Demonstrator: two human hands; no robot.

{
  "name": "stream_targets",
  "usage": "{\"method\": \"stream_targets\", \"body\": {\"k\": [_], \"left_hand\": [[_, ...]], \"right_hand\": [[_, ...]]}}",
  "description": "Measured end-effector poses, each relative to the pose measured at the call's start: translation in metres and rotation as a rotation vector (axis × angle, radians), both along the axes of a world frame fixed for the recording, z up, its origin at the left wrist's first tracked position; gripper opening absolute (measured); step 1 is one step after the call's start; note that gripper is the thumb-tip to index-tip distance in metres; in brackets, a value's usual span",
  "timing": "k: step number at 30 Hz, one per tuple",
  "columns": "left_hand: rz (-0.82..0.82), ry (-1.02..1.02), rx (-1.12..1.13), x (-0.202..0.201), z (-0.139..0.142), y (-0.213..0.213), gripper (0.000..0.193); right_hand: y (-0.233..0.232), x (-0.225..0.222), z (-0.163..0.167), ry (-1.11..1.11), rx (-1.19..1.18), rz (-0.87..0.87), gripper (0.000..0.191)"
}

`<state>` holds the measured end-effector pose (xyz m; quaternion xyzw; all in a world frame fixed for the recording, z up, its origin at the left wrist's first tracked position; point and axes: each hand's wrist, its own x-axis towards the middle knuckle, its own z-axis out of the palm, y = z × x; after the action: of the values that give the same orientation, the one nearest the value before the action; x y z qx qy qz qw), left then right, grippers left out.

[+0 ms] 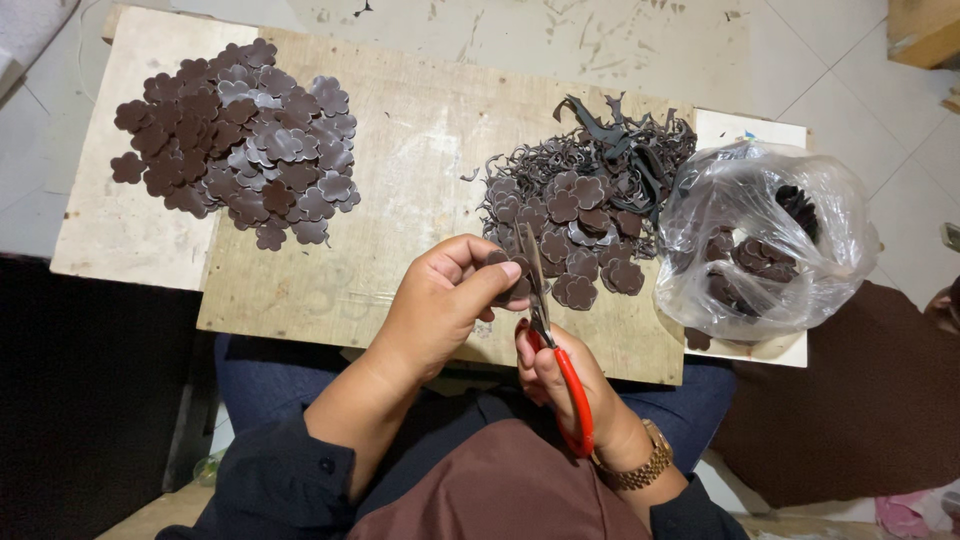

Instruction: The person sits on the floor and uses red-handled scissors to trim the edges of small dark brown flower-shaped leather pieces. They pick up each piece, trim it, and place it into a pile of finished pieces on the left side of the wooden board.

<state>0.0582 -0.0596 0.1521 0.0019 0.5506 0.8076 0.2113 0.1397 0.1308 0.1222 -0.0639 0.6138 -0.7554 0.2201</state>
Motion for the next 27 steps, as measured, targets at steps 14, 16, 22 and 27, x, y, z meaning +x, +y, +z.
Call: {"method": "stream_targets", "body": {"k": [14,16,22,27], "left_hand": [[0.030,0.002,0.018,-0.004,-0.002,-0.005,0.011],[0.034,0.008,0.017,-0.003,-0.003,-0.006,0.010],[0.035,0.020,0.026,-0.004,-0.010,-0.006,0.009],[0.008,0.059,0.147,-0.003,-0.014,-0.002,0.006]], "right_hand": [[-0.001,-0.001,0.000,-0.047,0.056,-0.006,0.057],[-0.001,0.000,0.001,-0.056,0.050,-0.006,0.057],[0.000,-0.002,0.003,-0.040,0.051,0.010,0.059],[0.000,-0.001,0.006,-0.036,-0.052,0.052,0.062]]}}
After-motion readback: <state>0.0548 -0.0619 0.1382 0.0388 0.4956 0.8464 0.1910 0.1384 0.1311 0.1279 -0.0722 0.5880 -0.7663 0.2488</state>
